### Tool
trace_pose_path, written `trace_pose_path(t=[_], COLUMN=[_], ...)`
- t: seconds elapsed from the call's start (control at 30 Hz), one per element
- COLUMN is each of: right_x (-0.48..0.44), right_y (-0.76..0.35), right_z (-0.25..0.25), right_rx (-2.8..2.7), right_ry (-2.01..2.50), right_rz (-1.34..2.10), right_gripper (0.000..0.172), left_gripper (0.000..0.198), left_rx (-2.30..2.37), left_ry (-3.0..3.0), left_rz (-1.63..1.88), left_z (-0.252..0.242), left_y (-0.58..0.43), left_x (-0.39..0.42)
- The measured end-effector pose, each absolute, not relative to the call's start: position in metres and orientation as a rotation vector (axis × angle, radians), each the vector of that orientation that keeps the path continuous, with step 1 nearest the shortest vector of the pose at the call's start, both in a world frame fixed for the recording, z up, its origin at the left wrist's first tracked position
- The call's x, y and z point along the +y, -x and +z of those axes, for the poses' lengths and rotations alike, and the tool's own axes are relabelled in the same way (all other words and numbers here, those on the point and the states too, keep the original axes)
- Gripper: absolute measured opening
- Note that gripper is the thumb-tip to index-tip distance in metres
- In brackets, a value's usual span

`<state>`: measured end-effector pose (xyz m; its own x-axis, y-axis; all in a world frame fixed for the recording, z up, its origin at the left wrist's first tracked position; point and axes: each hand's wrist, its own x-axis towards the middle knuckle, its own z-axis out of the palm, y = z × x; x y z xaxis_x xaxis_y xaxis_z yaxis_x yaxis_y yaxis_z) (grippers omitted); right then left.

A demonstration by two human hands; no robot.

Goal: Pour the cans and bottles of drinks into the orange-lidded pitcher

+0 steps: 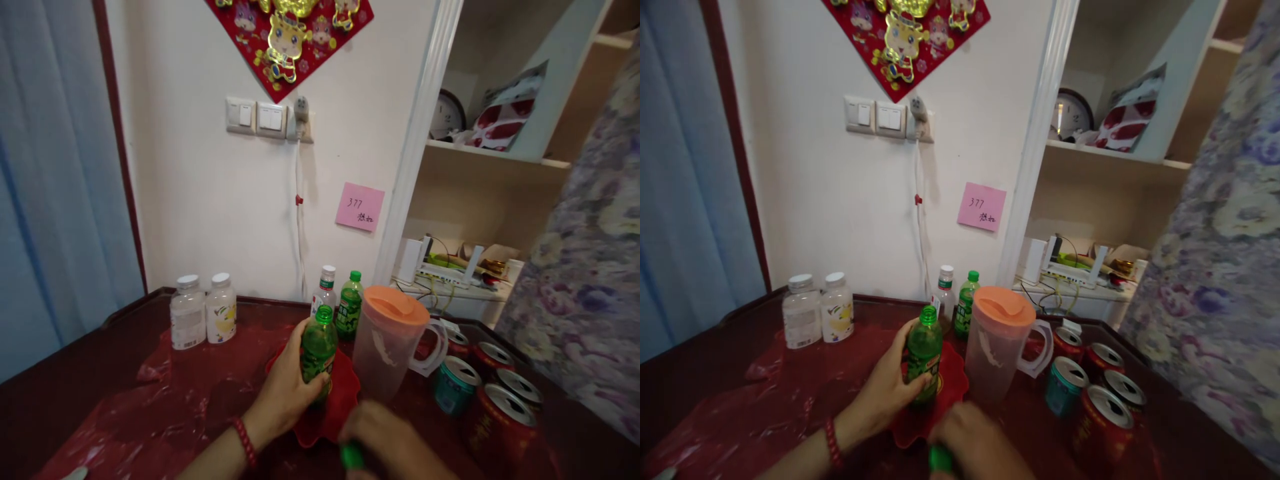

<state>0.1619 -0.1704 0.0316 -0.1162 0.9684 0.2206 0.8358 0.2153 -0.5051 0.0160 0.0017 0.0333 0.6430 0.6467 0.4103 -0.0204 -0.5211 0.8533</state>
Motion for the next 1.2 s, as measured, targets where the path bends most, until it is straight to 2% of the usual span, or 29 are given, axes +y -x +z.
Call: trace_pose_path(t=[0.13, 0.27, 0.6, 0.83, 1.1, 1.2], right_x=[-0.137, -0.092, -0.068, -0.064, -0.078, -0.077], right_y=[-0.173, -0.178, -0.179, -0.176, -0.158, -0.159], right_z=[0.106, 0.138, 0.139, 0.119, 0.091, 0.105], right_rx=[-1.758, -1.814, -1.979, -1.901, -1.844, -1.834], right_ry=[1.314, 1.255, 1.345, 1.363, 1.444, 1.522], right_rz=[-0.163, -0.217, -0.093, -0.309, -0.555, -0.484], right_gripper=[0.021, 0.024, 0.026, 0.02, 0.041, 0.03], left_gripper=[0.085, 0.088, 0.091, 0.091, 0.088, 0.089], left_rx=[0.435, 0.493, 0.528, 0.514, 0.422, 0.435], left_ry=[-1.965, -1.967, -1.98, -1.975, -1.96, -1.967], left_rz=[0.957, 0.938, 0.913, 0.925, 0.94, 0.945], left_z=[0.035, 0.034, 0.028, 0.025, 0.033, 0.033], left_y=[-0.013, -0.012, -0.013, -0.013, -0.011, -0.01], left_x=[0.001, 0.001, 0.001, 0.002, -0.002, -0.003])
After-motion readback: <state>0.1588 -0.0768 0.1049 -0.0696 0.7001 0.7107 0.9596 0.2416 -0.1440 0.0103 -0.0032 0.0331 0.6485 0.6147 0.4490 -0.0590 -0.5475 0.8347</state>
